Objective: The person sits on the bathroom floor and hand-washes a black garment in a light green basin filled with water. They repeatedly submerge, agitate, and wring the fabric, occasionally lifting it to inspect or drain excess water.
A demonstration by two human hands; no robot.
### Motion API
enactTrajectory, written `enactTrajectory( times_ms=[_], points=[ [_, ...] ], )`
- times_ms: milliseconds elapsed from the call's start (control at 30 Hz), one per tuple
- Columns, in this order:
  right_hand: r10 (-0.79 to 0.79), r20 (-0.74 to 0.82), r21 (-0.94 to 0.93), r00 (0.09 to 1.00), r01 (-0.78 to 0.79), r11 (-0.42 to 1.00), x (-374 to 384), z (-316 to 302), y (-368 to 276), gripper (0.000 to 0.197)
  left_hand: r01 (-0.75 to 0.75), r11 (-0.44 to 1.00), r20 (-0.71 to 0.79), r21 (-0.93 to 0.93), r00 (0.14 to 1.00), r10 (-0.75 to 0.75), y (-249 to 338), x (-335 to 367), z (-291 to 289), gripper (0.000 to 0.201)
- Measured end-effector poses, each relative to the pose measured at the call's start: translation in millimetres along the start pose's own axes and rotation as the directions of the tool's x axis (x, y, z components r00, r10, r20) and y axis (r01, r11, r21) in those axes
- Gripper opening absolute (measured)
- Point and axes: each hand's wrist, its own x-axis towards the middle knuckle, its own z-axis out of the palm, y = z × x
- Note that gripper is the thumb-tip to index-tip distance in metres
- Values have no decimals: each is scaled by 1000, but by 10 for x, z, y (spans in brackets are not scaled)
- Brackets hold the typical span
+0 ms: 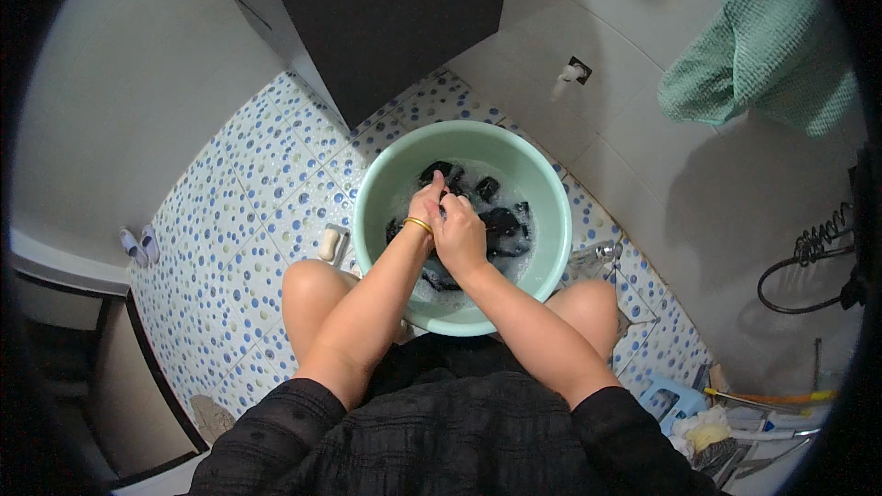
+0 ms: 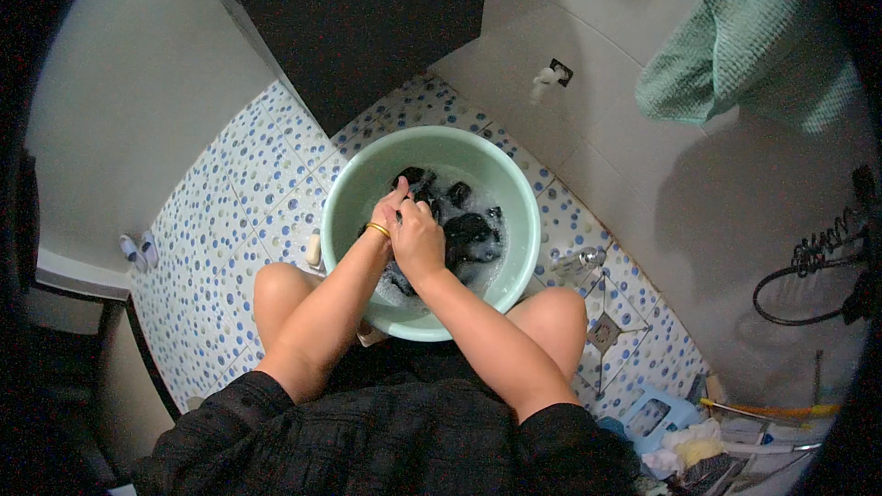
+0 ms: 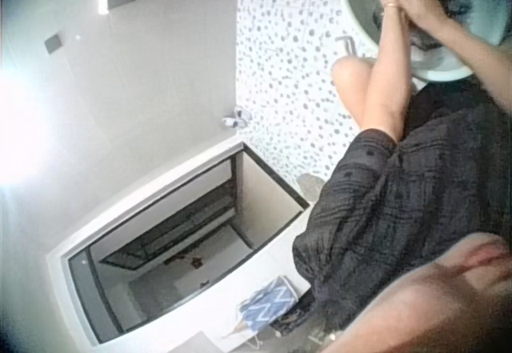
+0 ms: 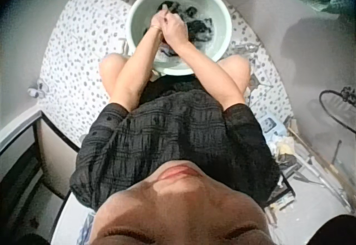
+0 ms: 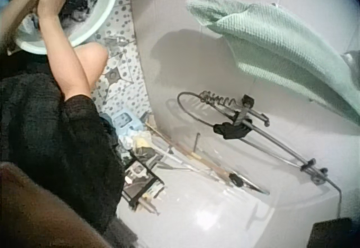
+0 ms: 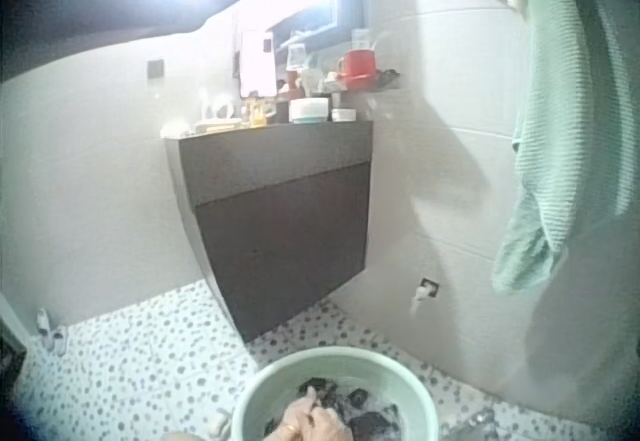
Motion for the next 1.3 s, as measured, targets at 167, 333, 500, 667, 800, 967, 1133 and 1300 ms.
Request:
enactTrajectory(
  times_ms=[167, 333, 500, 667, 800, 967, 1133, 1300],
  points=[
    [389, -6, -111, 921, -388, 915, 416, -173, 483, 47, 7, 900, -99, 436, 994, 40, 159, -532, 471, 52],
    [331, 360, 744, 872, -482, 463, 320, -231, 545, 57, -242, 963, 238, 114, 948, 210, 424, -412, 363, 35],
    [164, 398, 752, 902, -424, 505, 391, -550, 522, 54, -318, 935, 425, 156, 876, 227, 876, -792, 404, 55],
    [486, 175, 970, 856, -234, 62, 515, -808, 537, 30, -542, 242, 485, 805, 835, 260, 556, -591, 229, 57],
    [542, 252, 966, 802, -172, -194, 618, -907, 628, 31, -370, 388, 374, 844, 925, 68, 412, -370, 1, 33],
    [807, -1, 964, 590, -214, 158, 682, -781, 833, 25, -137, 966, 554, -217, 798, 238, 544, -519, 155, 48],
    [56, -237, 130, 970, -25, 991, 352, -439, 160, 22, -154, 988, 82, -8, 985, 154, 243, -409, 417, 42],
    [-199, -80, -37, 977, 196, 980, 150, -262, -138, 33, -142, 891, 97, -430, 975, 202, 25, -191, 309, 29]
  ],
)
